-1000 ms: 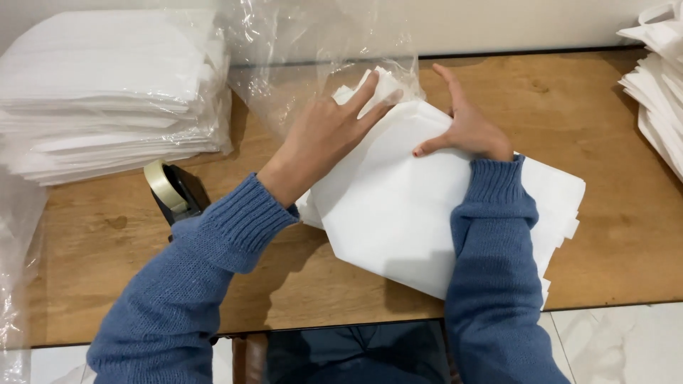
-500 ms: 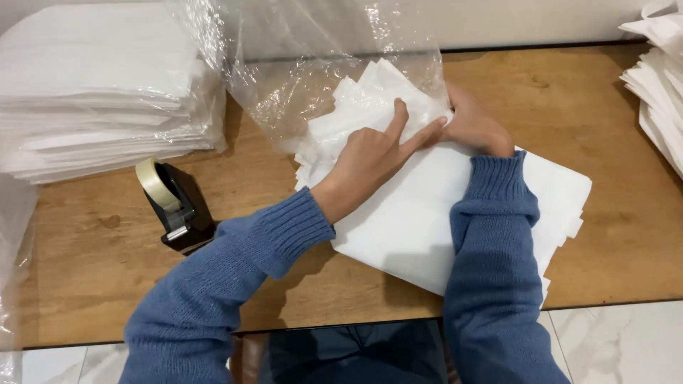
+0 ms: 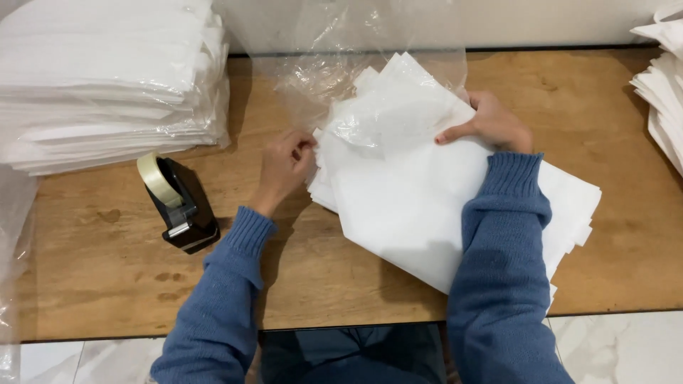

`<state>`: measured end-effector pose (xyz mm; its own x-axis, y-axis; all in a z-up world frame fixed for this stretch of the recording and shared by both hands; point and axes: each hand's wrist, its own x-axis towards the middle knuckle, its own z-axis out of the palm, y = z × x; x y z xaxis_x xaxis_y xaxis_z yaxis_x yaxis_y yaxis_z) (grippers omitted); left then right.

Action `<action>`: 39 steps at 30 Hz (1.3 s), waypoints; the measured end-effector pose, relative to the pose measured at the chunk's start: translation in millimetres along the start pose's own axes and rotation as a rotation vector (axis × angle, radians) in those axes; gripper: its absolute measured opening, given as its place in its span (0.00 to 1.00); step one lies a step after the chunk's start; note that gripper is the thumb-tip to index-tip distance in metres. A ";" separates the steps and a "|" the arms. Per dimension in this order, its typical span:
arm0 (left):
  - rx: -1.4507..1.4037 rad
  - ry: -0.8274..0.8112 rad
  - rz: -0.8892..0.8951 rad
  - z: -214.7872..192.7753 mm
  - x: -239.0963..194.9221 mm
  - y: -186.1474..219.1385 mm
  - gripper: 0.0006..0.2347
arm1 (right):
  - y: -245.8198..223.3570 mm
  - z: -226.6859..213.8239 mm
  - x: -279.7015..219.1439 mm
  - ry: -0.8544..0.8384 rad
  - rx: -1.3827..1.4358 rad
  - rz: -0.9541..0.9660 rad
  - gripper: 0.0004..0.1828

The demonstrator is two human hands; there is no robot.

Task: Packaging a stack of white bags into a clear plastic protective sleeve and sealing it with tape.

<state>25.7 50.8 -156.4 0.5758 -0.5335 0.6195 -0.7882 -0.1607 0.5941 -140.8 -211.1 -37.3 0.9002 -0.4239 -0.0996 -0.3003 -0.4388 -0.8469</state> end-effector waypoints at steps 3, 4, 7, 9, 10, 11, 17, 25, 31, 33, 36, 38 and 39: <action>-0.118 0.113 -0.084 5.4 10.8 15.3 0.08 | 9.8 -1.3 7.6 -0.001 0.009 0.002 0.25; -0.124 0.114 -0.082 4.6 15.5 27.9 0.08 | 8.2 -0.2 6.1 0.003 0.005 0.003 0.25; -0.032 0.213 -0.162 2.4 30.0 62.9 0.13 | 6.6 -0.6 4.3 0.003 0.028 0.005 0.24; -0.025 0.216 -0.264 0.6 38.5 81.2 0.19 | 9.9 -3.4 7.1 0.011 0.049 0.019 0.25; -0.025 0.218 -0.266 6.1 43.2 68.1 0.19 | 4.3 -1.0 4.1 0.010 0.047 0.018 0.25; -0.015 0.147 -0.330 12.1 48.0 55.1 0.16 | -1.0 1.0 1.1 0.013 0.052 0.027 0.25; -0.037 -0.018 -0.454 31.1 77.8 34.3 0.07 | -1.4 -0.3 1.1 0.025 0.051 0.022 0.25; -0.599 0.037 -0.373 39.0 89.3 7.3 0.19 | -7.3 1.8 1.3 0.002 0.052 0.031 0.26; -0.215 -0.081 -0.660 39.4 115.4 24.9 0.29 | -9.5 2.2 -0.5 -0.007 0.046 0.036 0.27; -0.154 -0.044 -0.762 29.5 122.9 61.3 0.37 | -21.4 3.6 -7.1 -0.061 -0.079 0.145 0.29; -0.095 0.089 -0.757 49.6 134.1 34.4 0.24 | -27.3 4.5 -8.1 -0.075 -0.134 0.165 0.28; -0.106 0.167 -0.635 66.3 132.8 8.1 0.15 | -26.2 4.0 -6.2 -0.085 -0.121 0.173 0.28; -0.116 0.245 -0.515 74.0 132.0 -5.6 0.09 | -25.6 4.5 -5.0 -0.099 -0.109 0.180 0.28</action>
<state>90.0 -80.2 -115.9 0.9230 -0.2011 0.3281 -0.3722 -0.2492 0.8941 -136.2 -194.2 -17.5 0.8541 -0.4254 -0.2991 -0.4861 -0.4489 -0.7498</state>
